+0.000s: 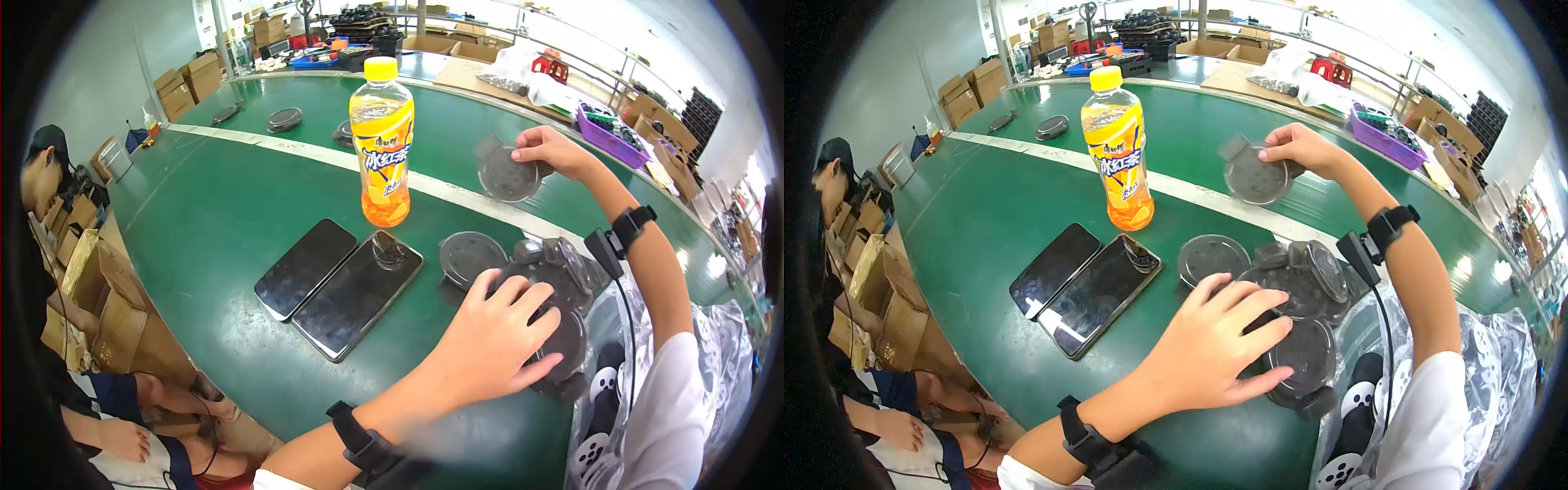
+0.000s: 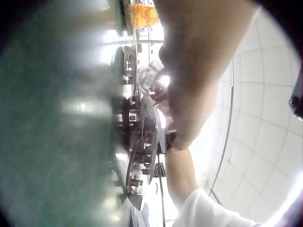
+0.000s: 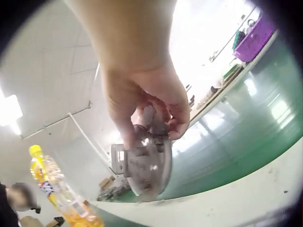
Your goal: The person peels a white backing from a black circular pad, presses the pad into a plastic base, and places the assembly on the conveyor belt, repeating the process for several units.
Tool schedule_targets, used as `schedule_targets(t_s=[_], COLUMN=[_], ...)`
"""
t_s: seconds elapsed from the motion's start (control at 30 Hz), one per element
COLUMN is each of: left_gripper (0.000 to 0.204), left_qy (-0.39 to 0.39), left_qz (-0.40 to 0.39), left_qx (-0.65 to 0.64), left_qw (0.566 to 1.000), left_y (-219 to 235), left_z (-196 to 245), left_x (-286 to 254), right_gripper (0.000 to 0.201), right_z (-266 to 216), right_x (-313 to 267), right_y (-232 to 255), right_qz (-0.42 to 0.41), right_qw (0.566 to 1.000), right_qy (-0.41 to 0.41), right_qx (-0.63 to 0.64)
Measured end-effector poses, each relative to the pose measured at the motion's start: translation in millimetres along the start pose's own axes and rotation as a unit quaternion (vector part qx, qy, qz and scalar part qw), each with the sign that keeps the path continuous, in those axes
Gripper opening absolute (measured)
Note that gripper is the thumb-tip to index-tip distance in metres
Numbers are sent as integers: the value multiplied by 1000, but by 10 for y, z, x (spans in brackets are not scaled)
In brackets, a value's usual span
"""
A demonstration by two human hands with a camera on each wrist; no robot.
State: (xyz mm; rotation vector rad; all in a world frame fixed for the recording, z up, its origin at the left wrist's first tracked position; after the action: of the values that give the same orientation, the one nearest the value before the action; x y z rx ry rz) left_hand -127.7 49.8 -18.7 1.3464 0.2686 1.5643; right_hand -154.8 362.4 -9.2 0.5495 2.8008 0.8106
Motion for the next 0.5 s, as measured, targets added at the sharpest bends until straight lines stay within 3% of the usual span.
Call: schedule_targets(t_s=[0.03,0.1,0.17,0.23,0.27,0.3,0.37,0.43,0.5], left_gripper=[41,38,39,42,38,32,24,20,15], left_qy=[-3,-61,-49,-27,-6,36,130,130,133], left_qz=[-1,185,300,375,351,325,251,220,270], left_qx=[-2,-19,77,102,95,-5,-38,-30,-93], left_qw=[1000,981,950,921,932,945,959,966,949], left_y=[20,264,530,665,691,613,354,159,177], left_z=[21,112,47,-125,-168,-273,-427,-450,-476], left_x=[18,14,-53,-63,-32,-26,-62,-52,-56], right_gripper=[19,23,30,39,38,38,36,38,35], right_z=[-193,-654,-853,-1041,-1065,-1087,-1108,-1096,-1046], right_x=[-169,-505,-695,-964,-991,-1021,-1076,-1140,-1285], right_y=[-78,-385,-644,-931,-992,-1034,-978,-839,-680], right_qz=[3,-30,-112,-140,-137,-132,-81,-44,-35], right_qw=[1000,994,993,990,986,974,973,979,973], right_qy=[-2,7,22,7,50,95,96,62,71], right_qx=[0,103,8,-7,-83,-160,-192,-190,-217])
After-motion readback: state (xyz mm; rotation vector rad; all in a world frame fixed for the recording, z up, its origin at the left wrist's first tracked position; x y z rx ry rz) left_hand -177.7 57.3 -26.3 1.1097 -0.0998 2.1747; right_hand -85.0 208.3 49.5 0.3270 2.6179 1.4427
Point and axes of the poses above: each hand's wrist, its own x-axis towards the middle knuckle, its own y-axis out of the back of the hand, z = x × y, the point moved 4 cm from there along x, towards the middle knuckle, and after that the axes turned 2 degrees about -x, right-handed, at the moved point
